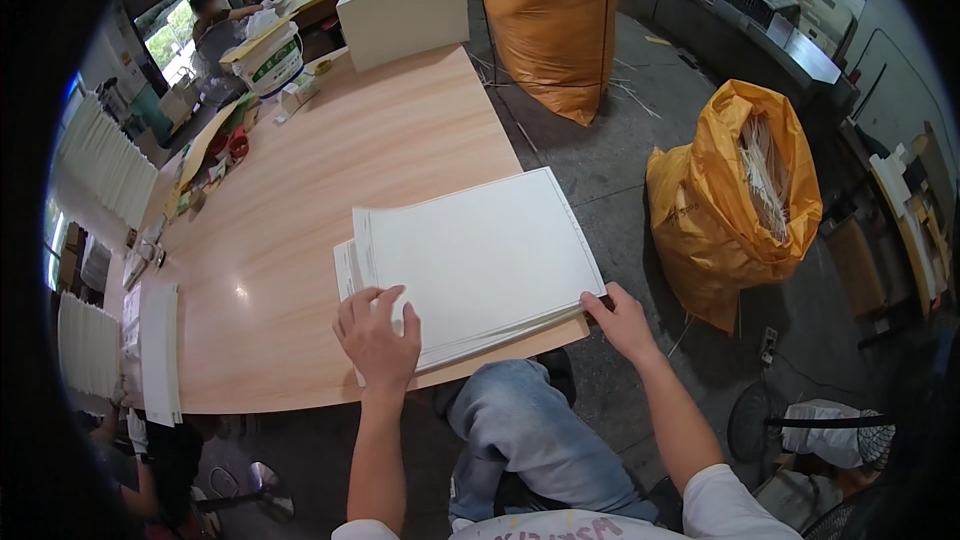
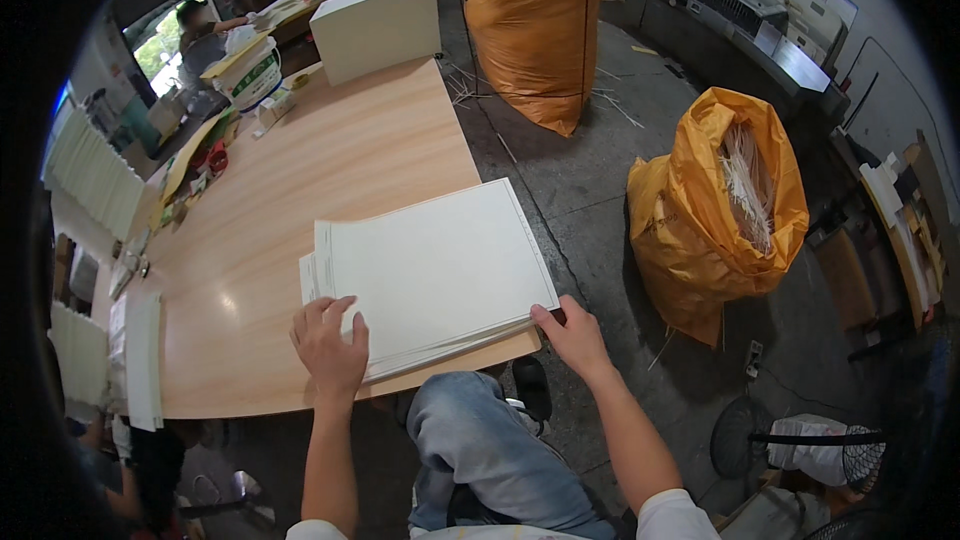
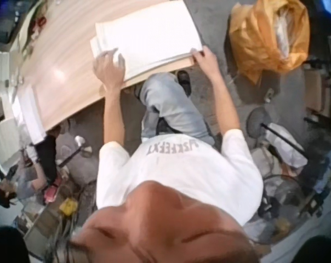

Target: The person repeatedly picks up stacks of white paper or booklets from a table, opens them to flip through the pages, and places them back down. This inspection cycle is performed multiple times in a workshop setting with other workers visible in the background.

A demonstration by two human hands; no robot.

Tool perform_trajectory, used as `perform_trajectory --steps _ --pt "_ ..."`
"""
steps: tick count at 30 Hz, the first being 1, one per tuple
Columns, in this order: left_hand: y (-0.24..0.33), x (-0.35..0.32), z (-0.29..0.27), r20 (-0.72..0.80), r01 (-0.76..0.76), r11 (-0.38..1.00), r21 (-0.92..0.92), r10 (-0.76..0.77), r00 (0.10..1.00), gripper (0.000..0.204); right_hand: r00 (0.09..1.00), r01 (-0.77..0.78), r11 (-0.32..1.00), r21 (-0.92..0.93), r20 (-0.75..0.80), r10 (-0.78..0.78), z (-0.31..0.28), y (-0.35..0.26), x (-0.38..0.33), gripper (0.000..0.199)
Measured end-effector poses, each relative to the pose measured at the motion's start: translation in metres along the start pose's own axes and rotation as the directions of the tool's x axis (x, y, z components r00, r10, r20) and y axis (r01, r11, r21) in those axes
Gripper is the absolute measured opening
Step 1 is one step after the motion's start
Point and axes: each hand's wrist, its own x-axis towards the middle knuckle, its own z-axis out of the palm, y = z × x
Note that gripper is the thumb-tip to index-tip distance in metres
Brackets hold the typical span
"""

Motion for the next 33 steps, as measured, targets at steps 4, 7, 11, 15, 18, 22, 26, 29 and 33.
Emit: perform_trajectory --steps 4,7,11,15,18,22,26,29,33 --pt "-0.023 0.010 0.007 0.121 0.231 0.972 -0.043 -0.224 0.967 0.017 0.999 0.014 0.993 -0.115 0.046 -0.009 -0.010 -0.006 0.008 0.049" --pt "-0.055 -0.008 0.012 0.269 0.449 0.827 -0.339 -0.372 0.889 0.017 0.998 0.043 0.993 -0.114 0.045 -0.039 -0.006 -0.008 0.011 0.047" --pt "-0.048 -0.028 -0.003 0.194 0.470 0.682 -0.560 -0.444 0.875 0.024 0.992 0.117 0.948 -0.296 -0.015 -0.127 -0.004 -0.018 -0.001 0.044" --pt "-0.062 -0.055 -0.010 0.127 0.429 0.828 -0.361 -0.412 0.902 0.027 0.983 0.182 0.921 -0.343 0.056 -0.174 0.007 -0.039 -0.014 0.044" --pt "-0.067 -0.066 -0.013 0.111 0.459 0.812 -0.360 -0.451 0.886 0.044 0.951 0.287 0.888 -0.358 -0.005 -0.310 0.011 -0.024 -0.014 0.047" --pt "-0.047 -0.089 -0.037 0.146 0.532 0.838 -0.120 -0.516 0.844 0.066 0.939 0.317 0.868 -0.382 -0.005 -0.345 0.012 -0.029 -0.021 0.046" --pt "-0.048 -0.096 -0.048 0.215 0.443 0.895 -0.052 -0.423 0.880 0.079 0.921 0.366 0.848 -0.383 0.022 -0.388 0.016 -0.037 -0.029 0.041" --pt "-0.057 -0.095 -0.042 0.259 0.500 0.861 -0.092 -0.464 0.847 0.079 0.918 0.385 0.854 -0.352 0.052 -0.392 0.015 -0.044 -0.030 0.038" --pt "-0.055 -0.090 -0.040 0.247 0.527 0.841 -0.120 -0.489 0.837 0.075 0.915 0.392 0.829 -0.399 0.074 -0.397 0.009 -0.042 -0.027 0.037"
